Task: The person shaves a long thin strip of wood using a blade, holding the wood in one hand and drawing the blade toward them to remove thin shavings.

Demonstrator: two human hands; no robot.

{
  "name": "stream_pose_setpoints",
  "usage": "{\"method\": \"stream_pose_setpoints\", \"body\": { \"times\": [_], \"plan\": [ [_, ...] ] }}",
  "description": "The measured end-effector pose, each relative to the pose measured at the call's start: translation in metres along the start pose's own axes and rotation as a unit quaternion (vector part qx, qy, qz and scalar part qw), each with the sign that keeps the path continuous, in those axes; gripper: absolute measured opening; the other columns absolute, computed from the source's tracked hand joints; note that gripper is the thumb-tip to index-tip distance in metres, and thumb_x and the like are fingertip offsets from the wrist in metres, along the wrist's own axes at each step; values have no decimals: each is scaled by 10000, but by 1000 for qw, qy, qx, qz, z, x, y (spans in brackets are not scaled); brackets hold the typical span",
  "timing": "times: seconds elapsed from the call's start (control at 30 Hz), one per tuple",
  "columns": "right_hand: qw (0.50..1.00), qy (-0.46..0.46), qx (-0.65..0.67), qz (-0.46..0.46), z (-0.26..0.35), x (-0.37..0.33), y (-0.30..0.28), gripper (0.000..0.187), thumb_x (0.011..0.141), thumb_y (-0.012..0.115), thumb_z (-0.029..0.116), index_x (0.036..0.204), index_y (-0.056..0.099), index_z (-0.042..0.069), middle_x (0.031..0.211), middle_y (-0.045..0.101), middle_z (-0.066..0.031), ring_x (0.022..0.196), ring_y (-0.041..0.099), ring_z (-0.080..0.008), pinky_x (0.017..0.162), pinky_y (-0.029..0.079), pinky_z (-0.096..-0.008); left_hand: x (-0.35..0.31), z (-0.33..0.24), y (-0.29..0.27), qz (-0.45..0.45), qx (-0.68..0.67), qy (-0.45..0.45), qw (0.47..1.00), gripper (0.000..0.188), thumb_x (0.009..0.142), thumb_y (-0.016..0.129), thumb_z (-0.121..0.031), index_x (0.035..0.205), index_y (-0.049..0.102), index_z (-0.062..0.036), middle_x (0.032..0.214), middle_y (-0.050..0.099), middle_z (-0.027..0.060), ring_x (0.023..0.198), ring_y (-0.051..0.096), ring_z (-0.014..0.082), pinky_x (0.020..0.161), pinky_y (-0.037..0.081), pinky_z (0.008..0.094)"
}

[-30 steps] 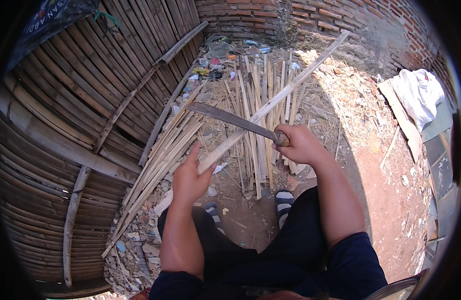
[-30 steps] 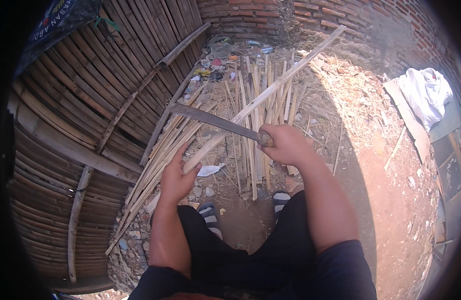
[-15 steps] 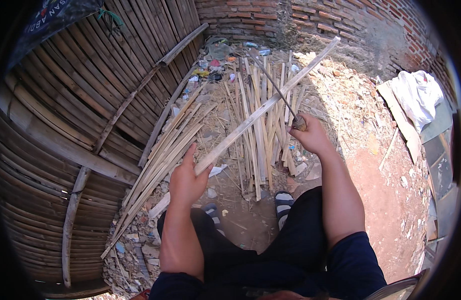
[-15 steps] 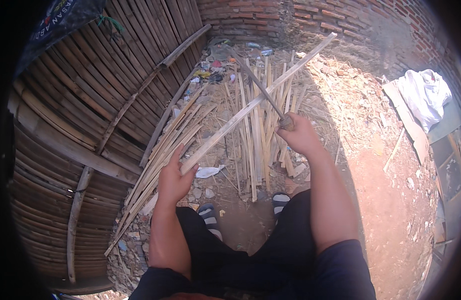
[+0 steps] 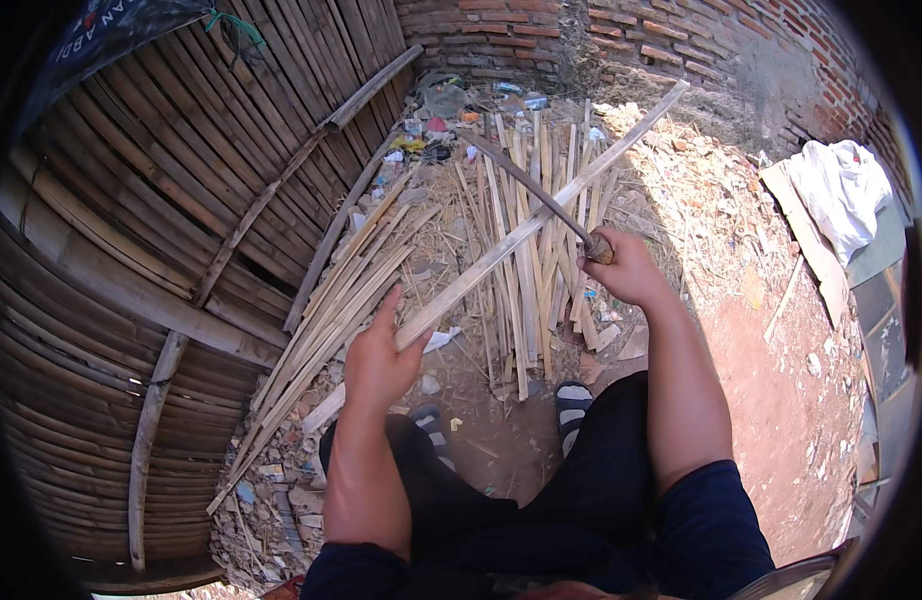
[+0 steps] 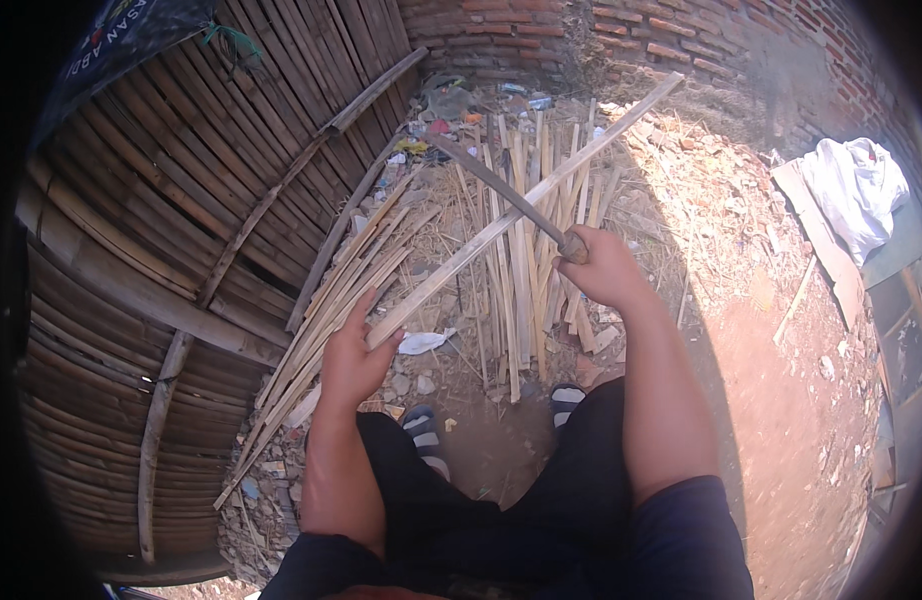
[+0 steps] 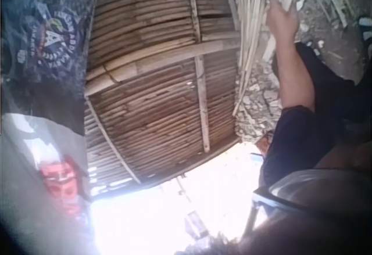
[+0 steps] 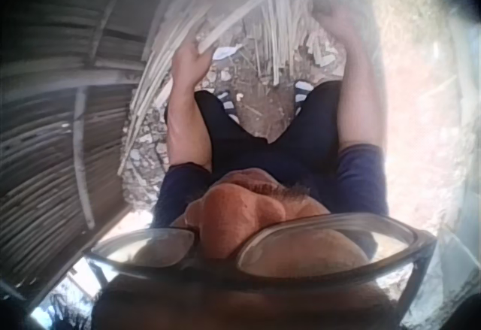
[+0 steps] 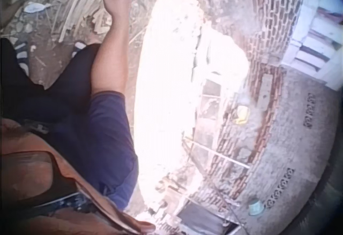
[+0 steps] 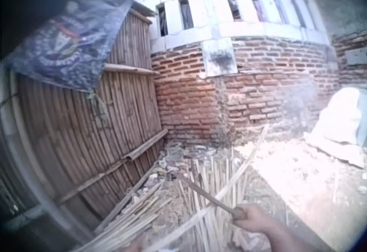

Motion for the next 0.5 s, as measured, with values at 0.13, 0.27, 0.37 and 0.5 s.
{"method": "stream_pose_setpoints", "body": {
  "times": [0.13,0.27,0.37,0.5],
  "plan": [
    [998,36,41,-11,-2,-3,-3,419,904,817,306,1207,723,32,1036,754,-248,1010,733,-418,904,563,-485,0,1,3,-10,-3,4,1000,782,892,855,-258,1587,527,-113,1062,787,264,1051,786,365,890,587,401],
    [998,-54,-20,37,13,-13,10,384,885,840,284,1148,719,32,928,735,-224,901,724,-399,835,556,-468,0,-11,1,29,-33,-35,998,772,897,851,-235,1586,528,-103,1055,784,260,1060,782,361,901,581,383],
    [984,-132,-55,109,40,-20,21,352,867,848,283,1084,719,38,872,717,-235,861,707,-441,784,545,-484,2,5,9,5,-36,2,999,788,899,843,-269,1596,513,-104,1005,779,244,983,773,374,859,580,405],
    [982,-134,-72,115,36,-10,23,295,880,826,262,1029,707,38,837,703,-203,844,707,-405,781,541,-485,3,30,19,-61,-12,81,995,835,901,832,-359,1618,480,-116,894,774,209,801,763,399,754,585,463]
  ]
}}
Point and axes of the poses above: each hand's wrist, its own x-axis towards the middle knuckle, its own y-axis out of the palm, z = x × y, the point moved 2 cm from there along x, towards the middle knuckle
